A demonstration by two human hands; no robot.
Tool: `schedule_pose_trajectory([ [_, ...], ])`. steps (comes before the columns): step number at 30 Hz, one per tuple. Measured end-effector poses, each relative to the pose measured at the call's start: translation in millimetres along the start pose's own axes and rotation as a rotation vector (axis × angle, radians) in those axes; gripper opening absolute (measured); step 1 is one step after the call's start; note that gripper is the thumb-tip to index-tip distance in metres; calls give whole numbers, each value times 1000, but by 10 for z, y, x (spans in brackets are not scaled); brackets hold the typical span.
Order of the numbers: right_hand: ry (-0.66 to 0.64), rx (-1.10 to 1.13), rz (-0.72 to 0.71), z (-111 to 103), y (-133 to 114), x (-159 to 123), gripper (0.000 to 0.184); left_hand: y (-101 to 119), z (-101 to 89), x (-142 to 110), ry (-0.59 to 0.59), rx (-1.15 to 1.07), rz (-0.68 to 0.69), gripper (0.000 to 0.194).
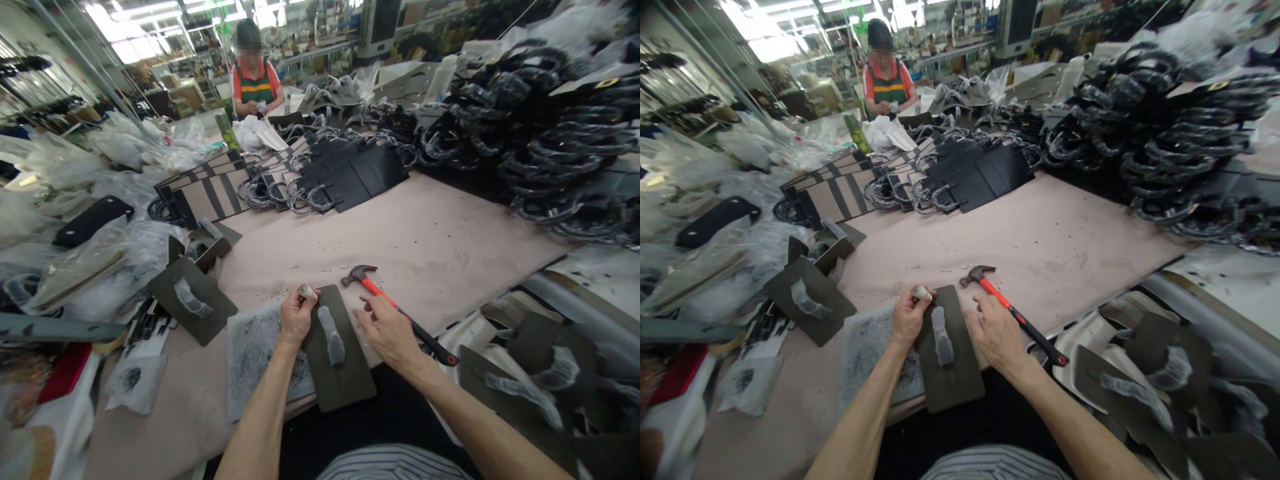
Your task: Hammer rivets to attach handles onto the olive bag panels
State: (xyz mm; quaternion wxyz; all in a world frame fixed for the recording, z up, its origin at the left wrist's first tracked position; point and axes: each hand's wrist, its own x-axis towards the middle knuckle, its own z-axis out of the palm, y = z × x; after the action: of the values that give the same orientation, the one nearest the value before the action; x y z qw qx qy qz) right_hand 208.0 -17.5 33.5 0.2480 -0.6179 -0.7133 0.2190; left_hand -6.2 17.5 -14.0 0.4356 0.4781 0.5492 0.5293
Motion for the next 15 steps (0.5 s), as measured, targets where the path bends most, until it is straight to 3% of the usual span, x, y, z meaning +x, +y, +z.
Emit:
schedule_pose_trajectory([
  [3, 32, -289, 30, -110, 350, 59, 35, -8, 12, 2, 12, 43, 23, 19],
  [6, -49, -481, 82, -168, 595, 80, 31, 17, 39, -6, 28, 82, 28, 18],
  [9, -150, -530, 113, -193, 691, 103, 24, 59, 80, -20, 52, 153, 39, 15],
  [12, -239, -386, 201, -216, 677, 151, 16, 105, 109, -27, 53, 280, 94, 12],
  [15, -426, 147, 438, -243, 579, 184, 8, 134, 109, -15, -29, 353, 169, 14],
])
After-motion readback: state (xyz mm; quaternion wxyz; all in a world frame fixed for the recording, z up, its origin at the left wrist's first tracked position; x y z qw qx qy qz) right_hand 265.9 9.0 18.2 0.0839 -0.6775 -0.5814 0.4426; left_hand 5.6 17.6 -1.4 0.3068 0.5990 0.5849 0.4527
